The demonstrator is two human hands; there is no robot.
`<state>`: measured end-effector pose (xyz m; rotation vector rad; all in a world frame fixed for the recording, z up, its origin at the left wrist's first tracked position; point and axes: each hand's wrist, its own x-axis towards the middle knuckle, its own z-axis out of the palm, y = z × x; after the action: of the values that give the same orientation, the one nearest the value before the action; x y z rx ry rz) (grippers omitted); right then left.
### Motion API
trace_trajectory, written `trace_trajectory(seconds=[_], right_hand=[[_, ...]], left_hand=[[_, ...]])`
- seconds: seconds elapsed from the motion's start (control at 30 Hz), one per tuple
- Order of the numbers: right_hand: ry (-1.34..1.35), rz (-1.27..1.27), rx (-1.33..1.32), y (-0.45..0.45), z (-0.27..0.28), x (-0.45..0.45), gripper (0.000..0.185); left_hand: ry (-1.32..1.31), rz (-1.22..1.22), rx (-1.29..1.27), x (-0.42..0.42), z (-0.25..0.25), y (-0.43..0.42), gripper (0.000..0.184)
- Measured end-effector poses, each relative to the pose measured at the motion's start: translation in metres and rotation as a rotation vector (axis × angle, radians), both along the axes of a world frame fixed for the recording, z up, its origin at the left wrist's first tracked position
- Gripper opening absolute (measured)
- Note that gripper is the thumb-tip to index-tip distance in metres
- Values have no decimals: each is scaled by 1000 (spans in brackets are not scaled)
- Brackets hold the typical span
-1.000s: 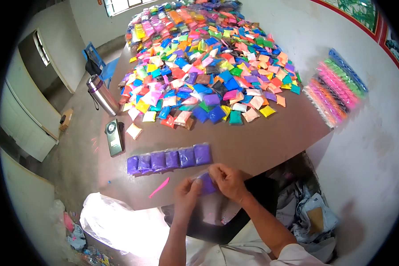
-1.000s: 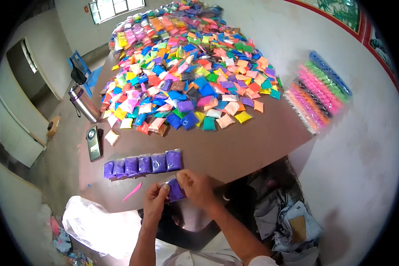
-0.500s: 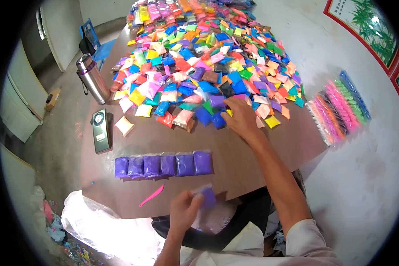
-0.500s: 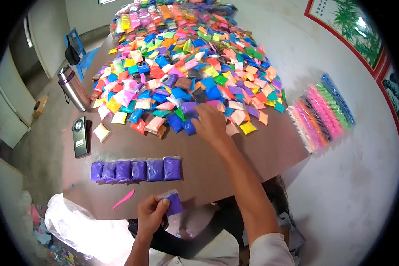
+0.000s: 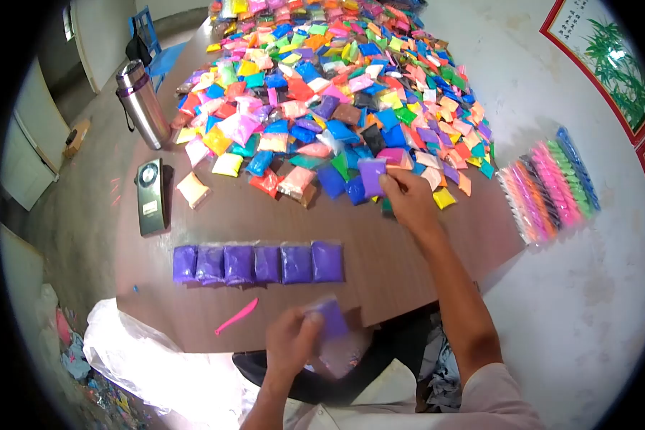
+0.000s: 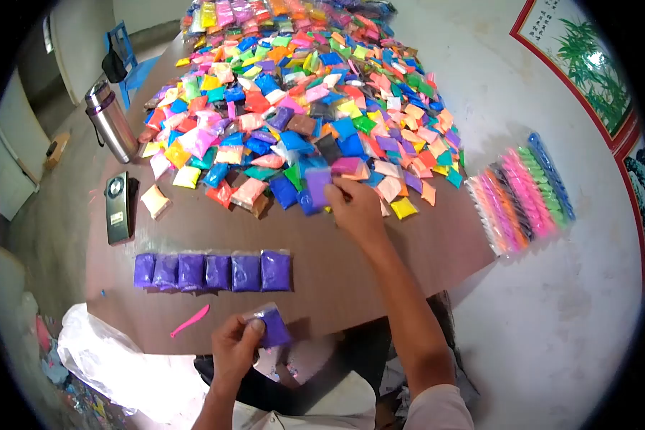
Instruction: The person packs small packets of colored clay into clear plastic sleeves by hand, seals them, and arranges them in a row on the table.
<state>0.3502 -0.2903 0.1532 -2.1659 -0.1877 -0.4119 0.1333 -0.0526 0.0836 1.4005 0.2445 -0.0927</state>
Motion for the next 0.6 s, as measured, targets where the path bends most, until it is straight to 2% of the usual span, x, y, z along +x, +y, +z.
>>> trace_trajectory(seconds=[0.03, 0.1, 0.13, 0.2, 0.3, 0.43, 0.5, 0.6], right_hand=[[14, 0, -4, -3, 2, -20, 25], [295, 78, 111, -7, 5, -57, 25], [303, 78, 113, -6, 5, -74, 25], [491, 162, 274, -3, 1, -105, 24], [552, 203, 428, 5, -13, -140, 20], [612, 230, 436, 11, -24, -167, 19], [688, 257, 528, 13, -25, -172, 19], [648, 256, 484, 15, -19, -174, 20]], left_hand=[[14, 0, -4, 0, 4, 0, 20], [46, 7, -73, 4, 15, 2, 20], [30, 16, -82, 5, 15, 1, 20], [26, 17, -103, 5, 14, 1, 19], [9, 19, -141, 4, 15, 1, 17], [-7, 16, -179, 5, 23, -1, 19], [-19, 3, -183, 4, 27, 0, 19], [-15, 5, -188, 4, 23, -1, 20]])
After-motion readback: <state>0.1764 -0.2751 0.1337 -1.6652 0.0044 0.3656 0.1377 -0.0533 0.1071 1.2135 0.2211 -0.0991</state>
